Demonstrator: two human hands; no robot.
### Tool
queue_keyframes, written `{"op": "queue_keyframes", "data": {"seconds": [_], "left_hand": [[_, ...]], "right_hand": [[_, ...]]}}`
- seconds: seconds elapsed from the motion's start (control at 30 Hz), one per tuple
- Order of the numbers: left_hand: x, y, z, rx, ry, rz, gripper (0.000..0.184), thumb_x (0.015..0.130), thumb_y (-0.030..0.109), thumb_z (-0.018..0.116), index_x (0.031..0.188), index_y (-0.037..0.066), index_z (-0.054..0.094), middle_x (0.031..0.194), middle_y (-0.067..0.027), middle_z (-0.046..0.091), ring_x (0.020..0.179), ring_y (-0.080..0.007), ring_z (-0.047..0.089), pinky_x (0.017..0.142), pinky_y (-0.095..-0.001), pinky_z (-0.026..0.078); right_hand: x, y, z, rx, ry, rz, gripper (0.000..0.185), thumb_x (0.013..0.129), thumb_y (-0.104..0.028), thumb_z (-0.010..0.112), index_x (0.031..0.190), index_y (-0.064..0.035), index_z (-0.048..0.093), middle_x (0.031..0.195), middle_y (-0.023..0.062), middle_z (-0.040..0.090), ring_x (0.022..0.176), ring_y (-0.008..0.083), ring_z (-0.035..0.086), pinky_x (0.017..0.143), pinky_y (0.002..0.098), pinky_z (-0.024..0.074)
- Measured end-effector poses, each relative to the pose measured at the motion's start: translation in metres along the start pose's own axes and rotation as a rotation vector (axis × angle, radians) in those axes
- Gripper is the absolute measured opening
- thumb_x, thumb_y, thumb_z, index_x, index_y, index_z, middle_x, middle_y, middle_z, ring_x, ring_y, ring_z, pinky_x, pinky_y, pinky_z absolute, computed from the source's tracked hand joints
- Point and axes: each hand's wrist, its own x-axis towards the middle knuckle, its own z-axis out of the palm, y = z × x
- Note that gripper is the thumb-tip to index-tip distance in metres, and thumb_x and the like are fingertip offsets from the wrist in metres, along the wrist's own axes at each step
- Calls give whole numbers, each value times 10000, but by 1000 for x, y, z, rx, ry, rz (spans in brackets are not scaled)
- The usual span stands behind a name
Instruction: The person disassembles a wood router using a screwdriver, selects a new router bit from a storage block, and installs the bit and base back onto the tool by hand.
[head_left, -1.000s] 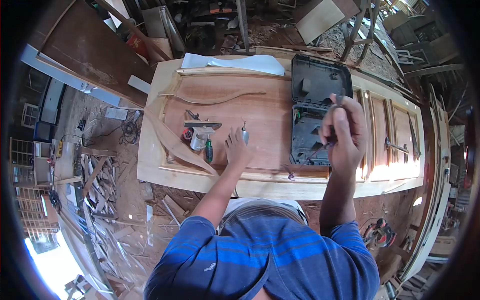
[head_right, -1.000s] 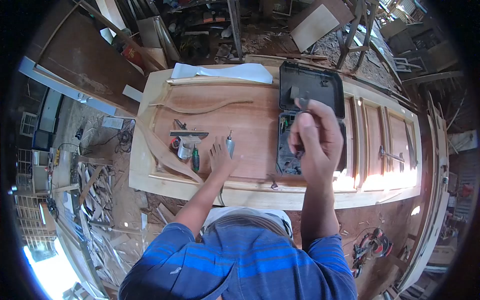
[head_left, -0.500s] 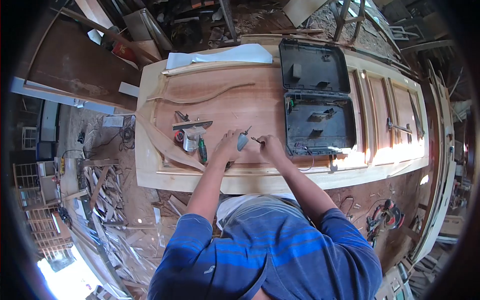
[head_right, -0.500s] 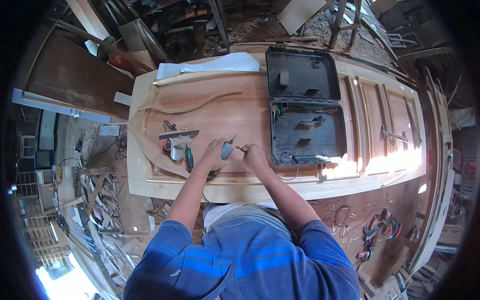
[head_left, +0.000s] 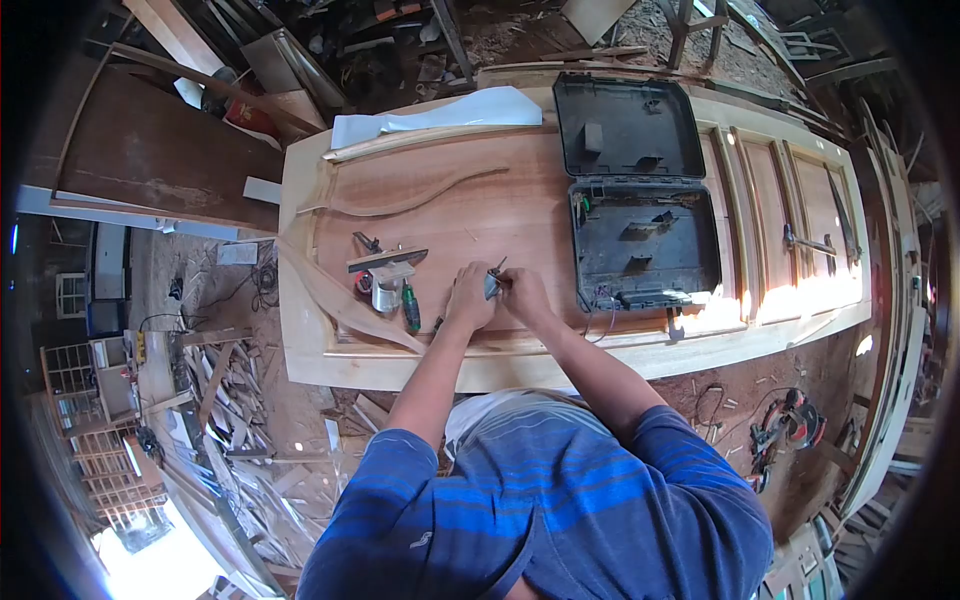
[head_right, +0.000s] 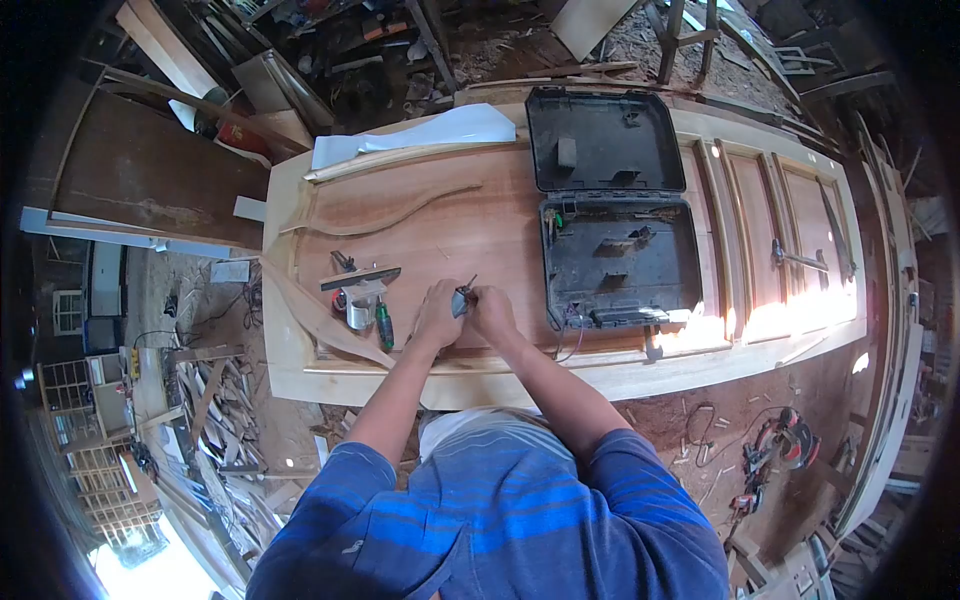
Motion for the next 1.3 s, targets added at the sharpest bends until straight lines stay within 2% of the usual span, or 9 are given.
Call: {"op": "queue_keyframes", "data": {"seconds": [0.2,0.3,0.47,0.57,0.87,1.0,1.13,1.23,1.3], "left_hand": [[1,5,-3,23,-29,-55,533,806,98,754,1307,80,573,1332,-161,592,1277,-416,537,1096,-517,470],[1,9,-5,31,-54,-74,536,804,100,748,1307,77,564,1338,-159,586,1291,-413,528,1097,-518,470],[0,7,-5,31,-49,-48,547,799,107,752,1307,73,550,1344,-153,576,1297,-402,523,1109,-515,459],[-1,-5,14,23,38,-3,584,798,117,772,1331,70,538,1360,-151,565,1305,-397,516,1119,-511,447],[1,0,6,115,-63,-47,605,851,174,792,1374,49,514,1397,-163,539,1331,-394,498,1149,-504,428],[1,0,6,129,-44,-67,579,873,251,767,1351,37,521,1369,-181,556,1332,-382,504,1145,-512,416],[6,19,2,206,-65,-119,537,890,337,734,1301,38,561,1323,-178,595,1304,-372,536,1117,-513,422],[8,26,3,276,-35,-158,516,904,404,736,1259,52,607,1290,-155,627,1260,-354,579,1076,-504,442],[9,16,8,335,2,-133,540,906,440,749,1260,56,611,1284,-149,632,1253,-340,586,1060,-500,449]], "right_hand": [[-3,0,-14,-206,-24,74,186,842,-32,680,960,-24,824,925,244,760,858,414,757,833,483,603],[-1,12,-13,-216,-21,18,194,828,-27,676,938,-37,835,920,235,765,851,410,760,839,475,608],[1,13,-9,-167,-49,80,208,827,-30,665,936,-47,841,906,229,766,839,403,761,836,469,613],[0,14,-13,-139,-59,86,215,830,-40,664,949,-54,843,909,227,767,846,398,762,833,468,614],[12,15,-1,-126,-46,69,201,844,-67,680,954,-68,847,919,220,771,839,386,763,819,456,614],[0,25,0,33,-38,97,183,845,-96,711,971,-75,842,917,208,774,852,372,764,800,454,603],[-2,26,3,-159,-14,105,232,870,-129,749,1093,-93,801,956,169,783,896,362,760,795,465,590],[1,26,-4,-57,-52,168,304,868,-157,764,1169,-110,773,1012,186,784,935,370,751,828,474,584],[4,29,-28,-196,-17,-51,340,862,-176,776,1193,-100,754,1029,203,780,962,371,750,851,481,583]]}}
